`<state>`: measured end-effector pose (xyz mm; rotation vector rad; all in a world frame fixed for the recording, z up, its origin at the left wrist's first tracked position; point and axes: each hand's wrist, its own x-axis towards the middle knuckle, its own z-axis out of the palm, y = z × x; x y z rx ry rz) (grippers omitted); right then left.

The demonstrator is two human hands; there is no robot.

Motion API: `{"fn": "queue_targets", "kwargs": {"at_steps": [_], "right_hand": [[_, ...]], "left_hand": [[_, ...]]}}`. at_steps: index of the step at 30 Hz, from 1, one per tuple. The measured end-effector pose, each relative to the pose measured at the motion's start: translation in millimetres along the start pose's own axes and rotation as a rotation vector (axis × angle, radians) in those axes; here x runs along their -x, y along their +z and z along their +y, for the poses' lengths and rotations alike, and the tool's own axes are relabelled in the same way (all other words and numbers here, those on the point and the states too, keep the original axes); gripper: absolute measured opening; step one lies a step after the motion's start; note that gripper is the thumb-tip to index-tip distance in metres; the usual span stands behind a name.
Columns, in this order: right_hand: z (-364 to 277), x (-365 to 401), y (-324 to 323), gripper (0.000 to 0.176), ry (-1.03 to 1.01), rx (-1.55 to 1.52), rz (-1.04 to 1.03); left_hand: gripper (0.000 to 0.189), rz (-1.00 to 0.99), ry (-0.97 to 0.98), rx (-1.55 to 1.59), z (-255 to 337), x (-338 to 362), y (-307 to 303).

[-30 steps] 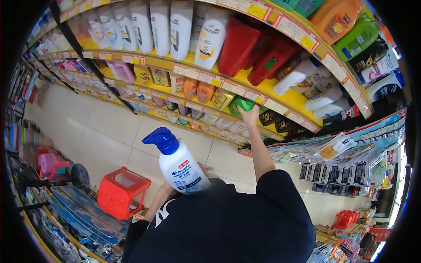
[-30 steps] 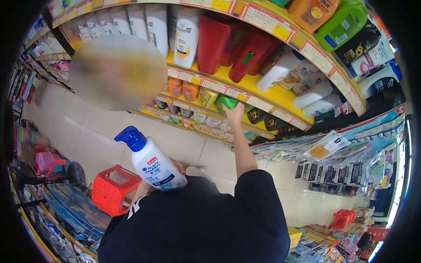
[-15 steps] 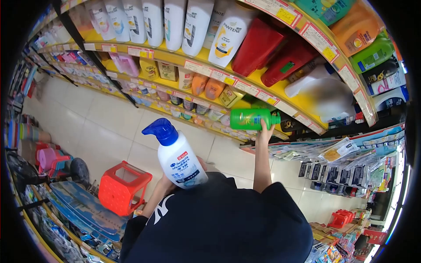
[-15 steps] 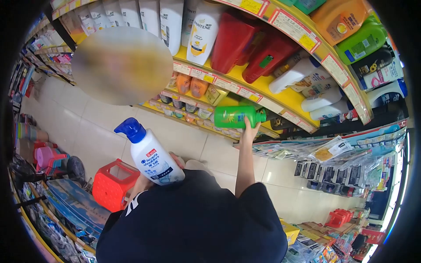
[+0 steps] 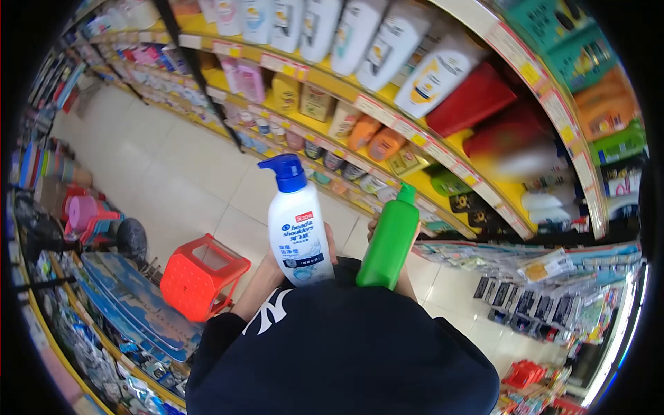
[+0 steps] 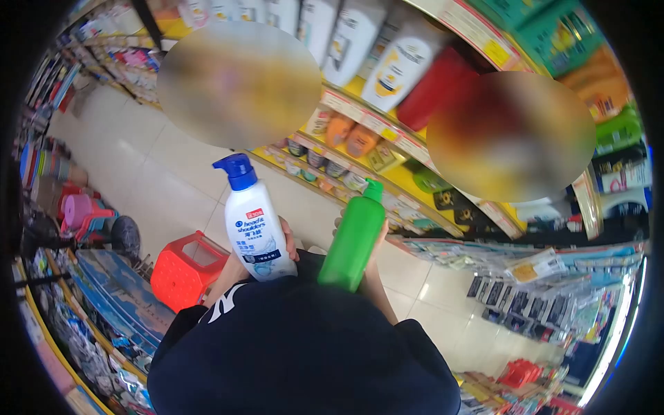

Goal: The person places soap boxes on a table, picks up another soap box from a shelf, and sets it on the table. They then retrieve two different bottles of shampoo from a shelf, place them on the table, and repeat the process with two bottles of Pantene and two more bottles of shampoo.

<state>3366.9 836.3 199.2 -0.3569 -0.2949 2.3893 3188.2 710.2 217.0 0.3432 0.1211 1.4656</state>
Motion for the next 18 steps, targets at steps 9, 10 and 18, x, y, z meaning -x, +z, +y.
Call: {"fn": "queue_targets", "kwargs": {"at_steps": [9, 10, 18], "right_hand": [[67.9, -83.9, 60.5, 0.047, 0.704, -0.229, -0.666], [82.0, -93.4, 57.9, 0.046, 0.739, -0.236, -0.667], [204.0, -167.4, 117.9, 0.052, 1.215, -0.121, -0.475]], "left_hand": [[0.056, 0.077, 0.277, -0.036, 44.6, 71.3, -0.3], [0.056, -0.029, 0.334, -0.089, 53.0, 78.5, -1.6], [0.07, -0.052, 0.787, -0.154, 96.6, 158.2, -25.1]]}}
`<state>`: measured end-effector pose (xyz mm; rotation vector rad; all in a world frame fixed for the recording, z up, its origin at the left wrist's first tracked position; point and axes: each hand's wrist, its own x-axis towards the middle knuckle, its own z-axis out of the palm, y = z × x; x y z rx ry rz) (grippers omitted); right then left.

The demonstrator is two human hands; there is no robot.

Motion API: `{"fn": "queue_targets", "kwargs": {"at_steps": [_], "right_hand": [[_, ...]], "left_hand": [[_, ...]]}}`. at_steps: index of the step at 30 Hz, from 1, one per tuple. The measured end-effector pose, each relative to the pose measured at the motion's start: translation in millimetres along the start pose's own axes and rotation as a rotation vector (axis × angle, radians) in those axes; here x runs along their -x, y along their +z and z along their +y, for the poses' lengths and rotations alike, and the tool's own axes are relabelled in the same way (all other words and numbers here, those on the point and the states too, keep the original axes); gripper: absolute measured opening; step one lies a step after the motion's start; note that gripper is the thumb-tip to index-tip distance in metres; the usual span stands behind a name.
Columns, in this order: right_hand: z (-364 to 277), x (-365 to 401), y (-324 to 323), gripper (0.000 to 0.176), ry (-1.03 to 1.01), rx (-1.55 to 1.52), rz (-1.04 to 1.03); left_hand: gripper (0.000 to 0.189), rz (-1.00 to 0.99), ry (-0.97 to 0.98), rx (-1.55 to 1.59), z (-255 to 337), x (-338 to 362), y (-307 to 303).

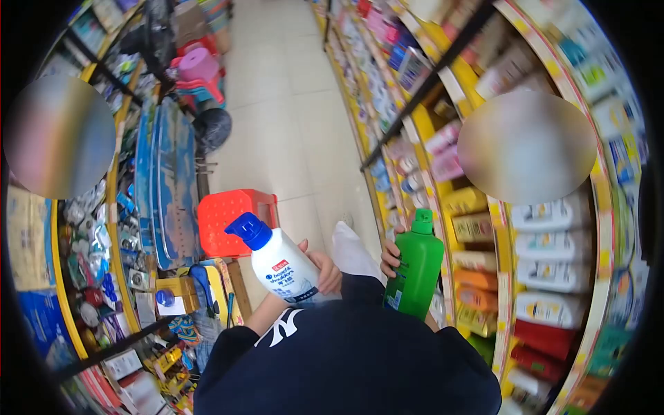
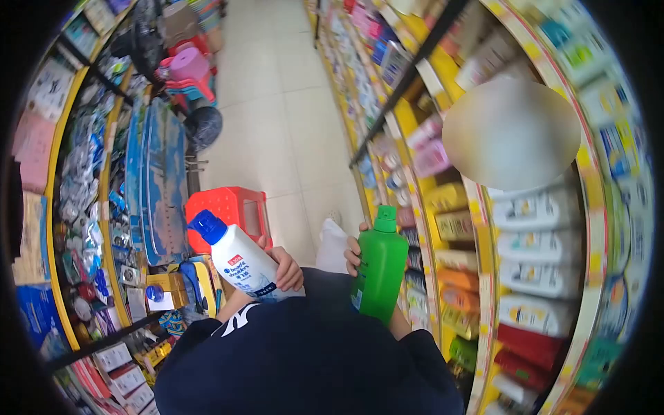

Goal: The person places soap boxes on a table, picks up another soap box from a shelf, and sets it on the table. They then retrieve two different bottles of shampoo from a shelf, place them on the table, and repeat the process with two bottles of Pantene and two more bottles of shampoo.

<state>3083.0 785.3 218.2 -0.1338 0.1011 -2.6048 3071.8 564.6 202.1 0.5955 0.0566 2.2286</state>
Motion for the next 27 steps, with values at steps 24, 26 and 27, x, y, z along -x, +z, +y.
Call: {"fn": "queue_targets", "kwargs": {"at_steps": [24, 26, 27], "right_hand": [[-121.6, -558.6, -64.1, 0.052, 0.515, -0.067, -0.032], [-124.3, -601.8, -66.8, 0.053, 0.498, -0.07, -0.019], [-125.0, -621.9, -69.1, 0.053, 0.456, -0.082, 0.009]], "left_hand": [[0.05, 0.615, 0.43, -0.244, 408.7, -130.7, -184.0], [0.047, 0.607, 0.432, -0.197, 456.8, -143.0, -202.2], [0.047, 0.605, 0.433, -0.196, 481.5, -147.4, -209.9]]}}
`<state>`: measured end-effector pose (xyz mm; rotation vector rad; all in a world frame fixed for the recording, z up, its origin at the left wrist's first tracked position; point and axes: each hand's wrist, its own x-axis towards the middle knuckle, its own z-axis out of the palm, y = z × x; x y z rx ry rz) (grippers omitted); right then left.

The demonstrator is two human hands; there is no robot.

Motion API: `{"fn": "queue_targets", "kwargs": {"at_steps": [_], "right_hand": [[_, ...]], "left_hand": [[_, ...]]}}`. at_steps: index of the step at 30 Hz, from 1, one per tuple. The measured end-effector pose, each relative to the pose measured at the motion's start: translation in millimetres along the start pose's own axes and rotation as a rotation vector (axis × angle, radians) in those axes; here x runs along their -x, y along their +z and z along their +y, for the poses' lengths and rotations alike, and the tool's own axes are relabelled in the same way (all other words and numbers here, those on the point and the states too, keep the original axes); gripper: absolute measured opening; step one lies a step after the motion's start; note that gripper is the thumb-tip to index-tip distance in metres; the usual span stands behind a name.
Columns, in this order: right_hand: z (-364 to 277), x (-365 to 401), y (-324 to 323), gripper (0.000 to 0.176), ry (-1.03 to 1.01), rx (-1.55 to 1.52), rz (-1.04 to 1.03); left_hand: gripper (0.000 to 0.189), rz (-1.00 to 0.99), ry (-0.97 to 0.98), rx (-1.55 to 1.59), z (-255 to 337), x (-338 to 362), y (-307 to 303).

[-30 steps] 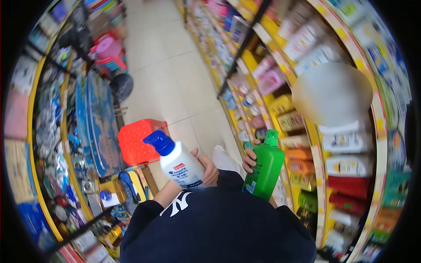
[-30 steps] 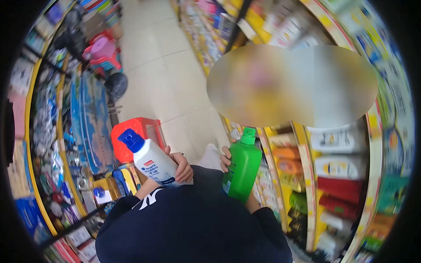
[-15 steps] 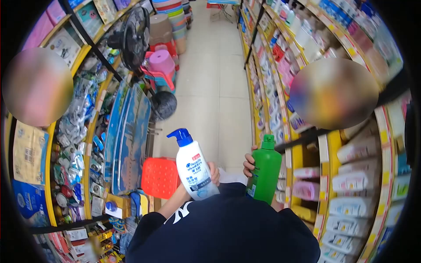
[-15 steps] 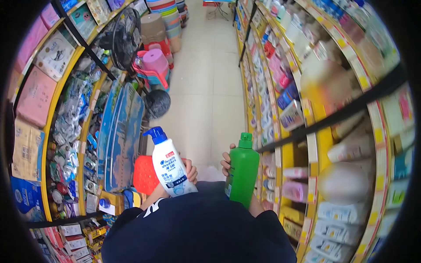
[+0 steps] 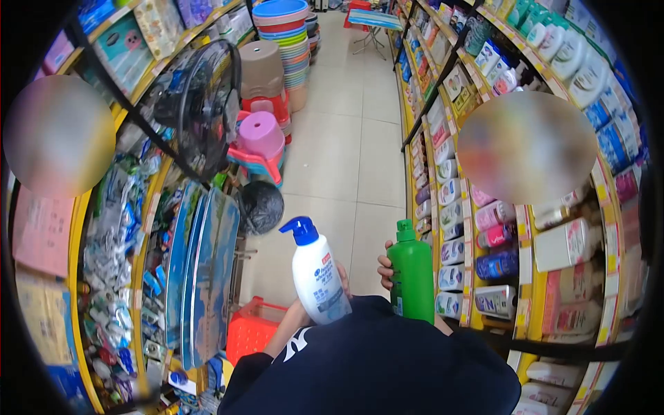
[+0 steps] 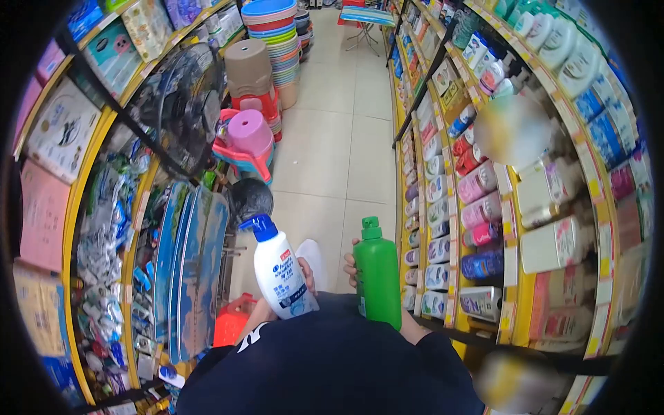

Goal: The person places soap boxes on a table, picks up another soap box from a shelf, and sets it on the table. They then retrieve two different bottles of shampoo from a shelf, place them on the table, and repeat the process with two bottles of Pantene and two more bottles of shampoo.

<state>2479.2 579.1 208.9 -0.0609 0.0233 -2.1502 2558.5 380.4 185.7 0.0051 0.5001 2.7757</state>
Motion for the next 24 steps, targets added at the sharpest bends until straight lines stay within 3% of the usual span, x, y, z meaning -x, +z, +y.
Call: {"fn": "queue_targets", "kwargs": {"at_steps": [3, 7, 10, 12, 15, 22, 24], "right_hand": [[-38.0, -61.8, 6.7, 0.052, -0.1, -0.024, 0.028], [-76.5, -146.3, 25.9, 0.048, -0.122, 0.066, -0.005], [-102.8, -188.1, 2.5, 0.048, -0.087, 0.015, -0.009], [-118.1, -216.2, -12.4, 0.056, -0.047, -0.124, 0.023], [-146.4, -262.9, -22.0, 0.05, -0.095, -0.2, 0.056], [-255.1, -404.7, -32.1, 0.037, -0.022, -0.056, 0.183], [-300.4, -451.2, -29.0, 0.039, -0.009, -0.023, 0.193]], "left_hand": [[0.046, -0.026, -0.016, -0.001, 62.0, -60.0, -8.5], [0.055, -0.234, -0.158, 0.095, 126.0, -130.3, -36.7], [0.052, 0.063, -0.314, 0.11, 159.3, -162.3, -25.0], [0.054, 0.17, -0.266, -0.082, 188.3, -183.7, -20.5], [0.054, 0.313, -0.268, -0.243, 226.8, -229.6, -24.2], [0.059, 0.328, -0.224, -0.17, 308.8, -364.3, -66.1], [0.063, 0.181, -0.235, -0.098, 336.2, -417.0, -98.3]]}}
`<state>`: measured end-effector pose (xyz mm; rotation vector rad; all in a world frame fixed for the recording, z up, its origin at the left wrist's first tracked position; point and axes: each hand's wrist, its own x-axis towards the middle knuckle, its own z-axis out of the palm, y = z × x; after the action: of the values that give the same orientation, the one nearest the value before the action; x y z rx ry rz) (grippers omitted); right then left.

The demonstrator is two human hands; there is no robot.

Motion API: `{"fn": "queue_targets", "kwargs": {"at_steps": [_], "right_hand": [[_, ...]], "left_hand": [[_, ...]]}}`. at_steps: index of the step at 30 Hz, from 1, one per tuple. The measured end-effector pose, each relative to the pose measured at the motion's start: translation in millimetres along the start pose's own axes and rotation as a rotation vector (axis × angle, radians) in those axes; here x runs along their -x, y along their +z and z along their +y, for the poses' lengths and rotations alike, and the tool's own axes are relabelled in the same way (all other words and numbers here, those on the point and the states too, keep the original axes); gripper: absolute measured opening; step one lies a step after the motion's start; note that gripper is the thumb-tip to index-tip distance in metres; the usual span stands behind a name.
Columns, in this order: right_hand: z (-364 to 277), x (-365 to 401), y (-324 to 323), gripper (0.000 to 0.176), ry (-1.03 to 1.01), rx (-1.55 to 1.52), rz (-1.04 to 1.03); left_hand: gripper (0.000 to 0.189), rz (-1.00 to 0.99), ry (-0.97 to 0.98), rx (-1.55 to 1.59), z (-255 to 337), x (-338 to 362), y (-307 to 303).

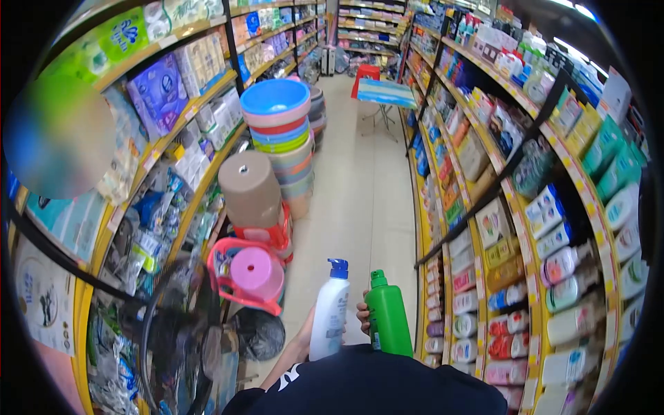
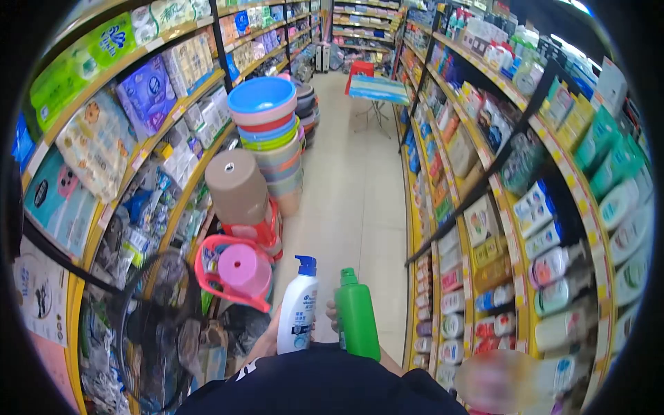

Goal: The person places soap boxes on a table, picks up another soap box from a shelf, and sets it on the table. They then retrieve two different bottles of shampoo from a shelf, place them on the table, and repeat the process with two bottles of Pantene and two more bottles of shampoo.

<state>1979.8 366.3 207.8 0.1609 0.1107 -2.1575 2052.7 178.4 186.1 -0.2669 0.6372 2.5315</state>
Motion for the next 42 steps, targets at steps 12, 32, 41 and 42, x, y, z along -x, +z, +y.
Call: {"fn": "queue_targets", "kwargs": {"at_steps": [12, 32, 41, 42], "right_hand": [[-189.6, -178.0, 21.6, 0.067, -0.073, 0.245, 0.027], [-470.6, -499.9, 67.3, 0.067, -0.209, 0.149, -0.01], [-628.2, -638.8, 66.0, 0.063, -0.129, 0.208, 0.157], [-653.2, -657.2, 62.6, 0.063, -0.103, 0.161, 0.076]], "left_hand": [[0.068, -0.08, 0.006, 0.072, 166.3, -197.8, 3.6], [0.076, -0.259, -0.058, -0.031, 481.2, -491.3, -27.9], [0.084, -0.092, 0.095, -0.018, 583.3, -647.2, -27.1], [0.084, -0.072, 0.124, -0.006, 595.6, -668.0, -22.2]]}}
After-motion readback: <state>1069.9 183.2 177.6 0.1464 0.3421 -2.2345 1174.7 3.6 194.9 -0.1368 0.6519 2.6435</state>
